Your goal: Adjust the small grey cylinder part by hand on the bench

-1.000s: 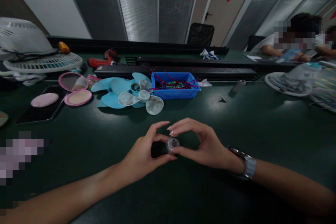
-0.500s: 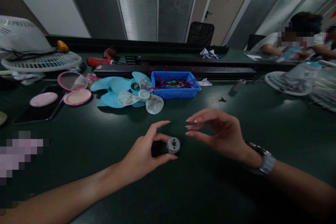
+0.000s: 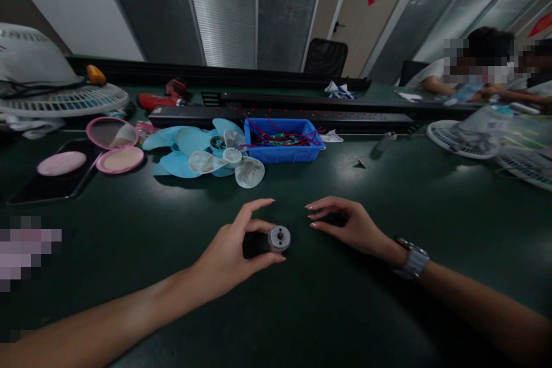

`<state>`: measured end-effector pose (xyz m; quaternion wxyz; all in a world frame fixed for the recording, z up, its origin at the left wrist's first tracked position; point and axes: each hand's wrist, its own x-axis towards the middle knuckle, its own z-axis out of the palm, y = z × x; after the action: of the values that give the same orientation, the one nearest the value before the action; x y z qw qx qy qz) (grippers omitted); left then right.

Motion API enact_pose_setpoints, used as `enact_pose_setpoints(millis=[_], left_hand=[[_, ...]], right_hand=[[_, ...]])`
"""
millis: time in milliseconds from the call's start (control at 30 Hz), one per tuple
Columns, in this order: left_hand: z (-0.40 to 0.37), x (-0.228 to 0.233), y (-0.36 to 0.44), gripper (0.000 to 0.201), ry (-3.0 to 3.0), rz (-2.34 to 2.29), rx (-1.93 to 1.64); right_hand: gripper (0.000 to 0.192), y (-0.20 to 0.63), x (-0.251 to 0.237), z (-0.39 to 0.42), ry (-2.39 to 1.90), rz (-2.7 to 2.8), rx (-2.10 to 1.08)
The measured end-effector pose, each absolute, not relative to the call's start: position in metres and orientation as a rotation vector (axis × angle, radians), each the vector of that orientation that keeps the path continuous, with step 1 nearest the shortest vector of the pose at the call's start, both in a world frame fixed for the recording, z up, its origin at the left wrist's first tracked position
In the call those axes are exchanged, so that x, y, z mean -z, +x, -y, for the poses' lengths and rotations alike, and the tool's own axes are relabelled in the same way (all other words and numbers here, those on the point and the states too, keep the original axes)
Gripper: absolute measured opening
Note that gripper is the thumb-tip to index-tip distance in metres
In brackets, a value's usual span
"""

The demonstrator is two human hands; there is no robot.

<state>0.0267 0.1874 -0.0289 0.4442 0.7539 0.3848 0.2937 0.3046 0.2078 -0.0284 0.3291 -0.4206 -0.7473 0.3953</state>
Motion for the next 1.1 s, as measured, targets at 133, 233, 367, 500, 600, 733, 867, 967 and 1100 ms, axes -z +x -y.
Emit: enact_pose_setpoints(millis=[133, 233, 367, 500, 600, 733, 867, 967, 1100], left_hand=[[-0.187, 0.030, 0.027, 0.082, 1.876, -0.944, -0.727], [-0.186, 0.031, 0.026, 0.082, 1.887, -0.930, -0.744], [-0.186, 0.033, 0.025, 0.081, 1.886, -0.914, -0.762], [-0.186, 0.034, 0.025, 0.080, 1.896, -0.902, -0.779], [-0.187, 0.033, 0.025, 0.080, 1.899, -0.887, -0.785], [-0.186, 0.032, 0.025, 0.077, 1.907, -0.900, -0.789], [-0.186, 0.032, 0.024, 0.077, 1.878, -0.896, -0.784], [-0.186, 0.033, 0.024, 0.077, 1.890, -0.882, -0.789], [-0.187, 0.033, 0.024, 0.080, 1.900, -0.884, -0.772]], right_hand=[[0.031, 0.288, 0.011, -0.204, -0.910, 1.865, -1.017], [0.028, 0.264, -0.011, -0.197, -0.702, 1.893, -1.001], [0.023, 0.239, -0.024, -0.194, -0.580, 1.988, -0.959], [0.022, 0.232, -0.017, -0.197, -0.587, 2.014, -0.965], [0.021, 0.233, -0.012, -0.198, -0.587, 2.042, -0.938], [0.031, 0.234, -0.012, -0.197, -0.602, 2.085, -0.912], [0.030, 0.233, -0.012, -0.195, -0.599, 2.086, -0.914], [0.027, 0.233, -0.011, -0.194, -0.652, 2.058, -0.830], [0.022, 0.233, -0.011, -0.193, -0.679, 2.027, -0.770]])
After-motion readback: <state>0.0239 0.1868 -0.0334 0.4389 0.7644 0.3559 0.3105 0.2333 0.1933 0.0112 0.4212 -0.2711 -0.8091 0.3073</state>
